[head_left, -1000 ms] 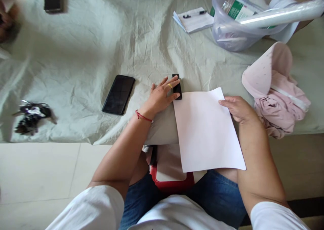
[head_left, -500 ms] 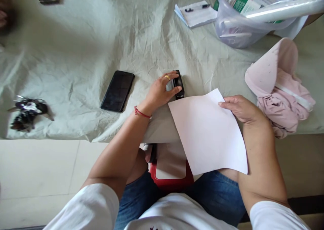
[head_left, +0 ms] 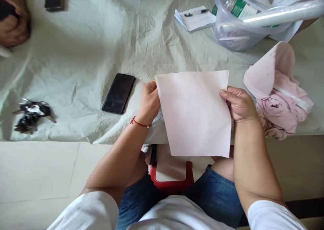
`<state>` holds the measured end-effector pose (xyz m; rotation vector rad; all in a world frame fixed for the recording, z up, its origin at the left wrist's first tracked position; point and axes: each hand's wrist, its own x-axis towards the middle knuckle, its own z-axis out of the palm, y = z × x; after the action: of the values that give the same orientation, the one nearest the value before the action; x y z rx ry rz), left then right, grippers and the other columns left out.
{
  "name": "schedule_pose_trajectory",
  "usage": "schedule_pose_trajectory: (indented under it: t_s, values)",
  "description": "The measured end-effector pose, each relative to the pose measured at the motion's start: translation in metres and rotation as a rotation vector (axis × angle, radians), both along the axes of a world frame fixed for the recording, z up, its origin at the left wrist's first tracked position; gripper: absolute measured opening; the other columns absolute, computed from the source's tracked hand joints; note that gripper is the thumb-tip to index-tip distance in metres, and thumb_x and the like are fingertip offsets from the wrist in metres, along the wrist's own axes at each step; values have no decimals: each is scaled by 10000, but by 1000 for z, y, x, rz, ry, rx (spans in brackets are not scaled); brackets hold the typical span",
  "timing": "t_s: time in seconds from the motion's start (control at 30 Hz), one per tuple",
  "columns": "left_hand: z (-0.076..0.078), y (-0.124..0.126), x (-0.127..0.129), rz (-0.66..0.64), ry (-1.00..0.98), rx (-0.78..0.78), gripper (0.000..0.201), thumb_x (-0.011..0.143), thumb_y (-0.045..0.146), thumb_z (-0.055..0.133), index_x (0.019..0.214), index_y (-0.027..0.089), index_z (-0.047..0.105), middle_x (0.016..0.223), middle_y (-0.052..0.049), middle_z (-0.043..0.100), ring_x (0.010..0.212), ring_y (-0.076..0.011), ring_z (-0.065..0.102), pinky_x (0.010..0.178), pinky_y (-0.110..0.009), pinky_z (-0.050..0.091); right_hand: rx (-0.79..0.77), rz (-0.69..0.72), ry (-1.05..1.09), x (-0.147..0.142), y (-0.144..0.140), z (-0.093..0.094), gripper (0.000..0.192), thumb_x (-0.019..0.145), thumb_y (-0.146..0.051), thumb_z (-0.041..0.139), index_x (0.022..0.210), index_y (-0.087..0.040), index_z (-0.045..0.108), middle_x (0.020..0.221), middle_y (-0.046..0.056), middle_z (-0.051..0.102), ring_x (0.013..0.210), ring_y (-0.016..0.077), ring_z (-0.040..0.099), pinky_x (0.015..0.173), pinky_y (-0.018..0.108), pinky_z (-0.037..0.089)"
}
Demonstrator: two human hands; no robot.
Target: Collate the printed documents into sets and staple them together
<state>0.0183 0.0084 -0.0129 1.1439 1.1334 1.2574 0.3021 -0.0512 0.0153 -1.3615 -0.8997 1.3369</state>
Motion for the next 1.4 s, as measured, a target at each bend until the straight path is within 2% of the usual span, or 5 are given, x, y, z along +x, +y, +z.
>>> schedule_pose_trajectory:
  t_s: [0.2, 0.43, 0.77, 1.03, 1.4]
  values:
    - [7, -21, 3, -133, -207, -253, 599, 955, 815, 675, 904, 221, 737, 746, -54, 727, 849, -263, 809, 680, -336, 639, 131, -169, 9, -6, 15, -16, 373, 641, -489, 1022, 900, -285, 847, 955, 21, 868, 1093, 353, 838, 1059, 546, 692]
    - [13, -39, -7, -336, -142, -528, 478, 770, 567, 952, 987, 160, 828, 988, -136, 868, 916, -326, 837, 799, -420, 696, 249, -269, -59, -12, 25, -27, 478, 689, -587, 987, 1018, -279, 827, 1092, 35, 869, 1283, 347, 781, 1142, 530, 643]
    - [13, -32, -15, -86, -235, -529, 453, 653, 410, 1043, 972, 164, 834, 988, -112, 871, 890, -276, 828, 823, -384, 710, -5, -31, -134, -17, 22, -17, 646, 576, -639, 1036, 1000, -295, 691, 1093, 29, 823, 1142, 306, 770, 1022, 474, 651]
    - [11, -29, -21, -58, -230, -505, 402, 784, 521, 945, 920, 183, 774, 941, -124, 858, 955, -312, 848, 870, -419, 714, 12, -67, -113, -17, 26, -24, 590, 522, -471, 1083, 989, -250, 800, 1093, 36, 861, 1111, 307, 786, 1118, 510, 619]
    - [5, -23, -28, -21, -203, -486, 206, 883, 403, 847, 877, 217, 758, 869, -88, 837, 913, -292, 854, 894, -428, 715, 73, -121, -261, -12, 28, -31, 406, 635, -494, 1010, 894, -256, 807, 962, 16, 842, 1007, 282, 782, 1015, 459, 639]
